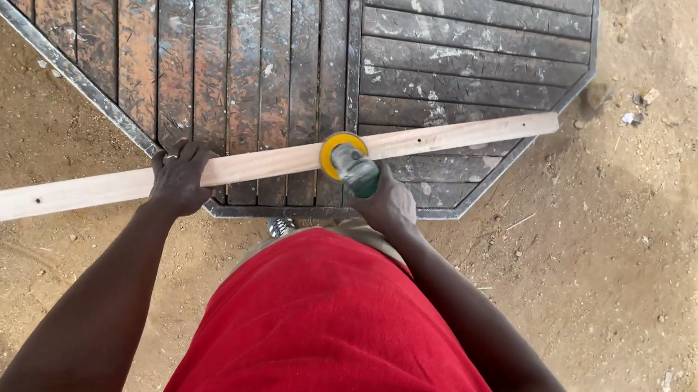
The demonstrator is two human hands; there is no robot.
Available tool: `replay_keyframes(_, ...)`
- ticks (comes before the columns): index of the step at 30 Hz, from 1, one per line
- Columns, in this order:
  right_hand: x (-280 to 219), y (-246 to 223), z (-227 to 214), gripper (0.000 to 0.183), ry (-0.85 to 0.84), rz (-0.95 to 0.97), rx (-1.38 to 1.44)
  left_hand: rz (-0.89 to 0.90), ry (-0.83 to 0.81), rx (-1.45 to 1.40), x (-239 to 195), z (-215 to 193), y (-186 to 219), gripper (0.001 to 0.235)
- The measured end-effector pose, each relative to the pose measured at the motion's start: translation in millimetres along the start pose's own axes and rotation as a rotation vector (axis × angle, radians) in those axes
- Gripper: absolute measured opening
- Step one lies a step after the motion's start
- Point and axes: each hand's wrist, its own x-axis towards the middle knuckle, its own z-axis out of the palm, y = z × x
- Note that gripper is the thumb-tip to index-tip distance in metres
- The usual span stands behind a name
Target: Sanding a long wooden plank using an angle grinder with a sanding attachment on a metal work table.
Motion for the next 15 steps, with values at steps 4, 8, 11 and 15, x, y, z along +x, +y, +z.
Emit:
replay_keyframes(4,31,69,-29,0.068,0.162,0.206,0.246,-0.026,-0.012,-0.029,-2,-12,2,0.074)
replay_keyframes(8,82,190,-67,0.069,0.292,0.307,0.288,-0.037,-0.021,-0.034,-7,-20,6,0.075)
replay_keyframes(11,112,249,-98,0.069,0.445,0.471,0.303,-0.045,-0.012,-0.024,-8,-18,4,0.074)
replay_keyframes(15,111,239,-123,0.08,0.359,0.523,0.201,0.134,0.212,-0.042,-10,-5,-5,0.077)
